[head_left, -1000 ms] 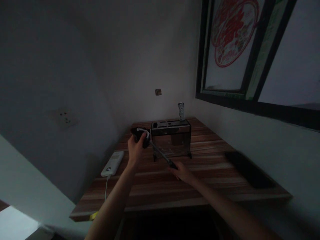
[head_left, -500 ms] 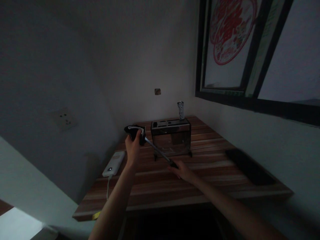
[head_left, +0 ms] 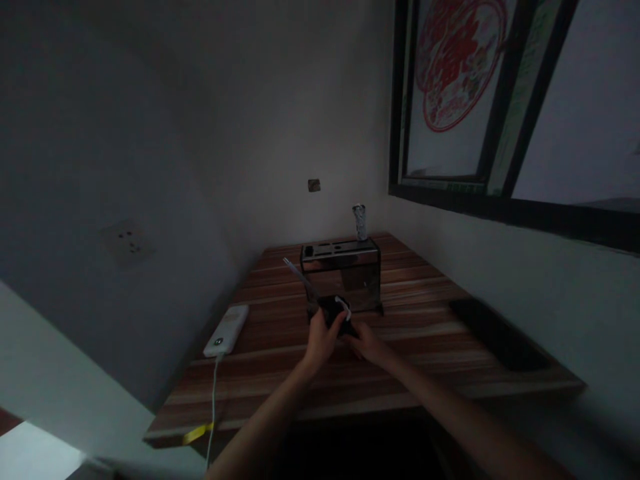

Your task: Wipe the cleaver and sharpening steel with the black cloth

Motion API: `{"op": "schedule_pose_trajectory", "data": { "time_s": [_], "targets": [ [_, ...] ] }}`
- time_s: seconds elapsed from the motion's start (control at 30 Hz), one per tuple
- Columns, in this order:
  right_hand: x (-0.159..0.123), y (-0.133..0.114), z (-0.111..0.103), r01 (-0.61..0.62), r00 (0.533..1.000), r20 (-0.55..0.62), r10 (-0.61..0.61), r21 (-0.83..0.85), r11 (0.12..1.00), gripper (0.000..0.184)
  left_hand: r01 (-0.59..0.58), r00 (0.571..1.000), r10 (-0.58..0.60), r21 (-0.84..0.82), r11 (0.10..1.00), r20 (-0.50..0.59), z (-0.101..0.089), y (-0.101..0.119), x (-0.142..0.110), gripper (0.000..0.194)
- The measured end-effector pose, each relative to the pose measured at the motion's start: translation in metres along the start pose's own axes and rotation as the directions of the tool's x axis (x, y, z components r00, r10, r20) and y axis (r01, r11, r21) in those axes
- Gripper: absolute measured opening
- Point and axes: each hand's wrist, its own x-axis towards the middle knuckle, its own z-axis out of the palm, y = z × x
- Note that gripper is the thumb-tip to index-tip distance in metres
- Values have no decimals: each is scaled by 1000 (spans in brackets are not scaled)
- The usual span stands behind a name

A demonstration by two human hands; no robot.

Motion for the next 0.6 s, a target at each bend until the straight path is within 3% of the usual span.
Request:
{"op": "schedule_pose_trajectory", "data": {
  "time_s": [0.33, 0.6],
  "targets": [
    [-1, -1, -1, -39, 999, 28, 40, -17, 999, 28, -65, 991, 67, -19, 998, 114, -7, -7, -2, 28],
    [-2, -12, 0, -14, 1000, 4, 14, -45, 999, 21, -9, 998, 12, -45, 999, 59, -8, -1, -1, 29]
  ]
}}
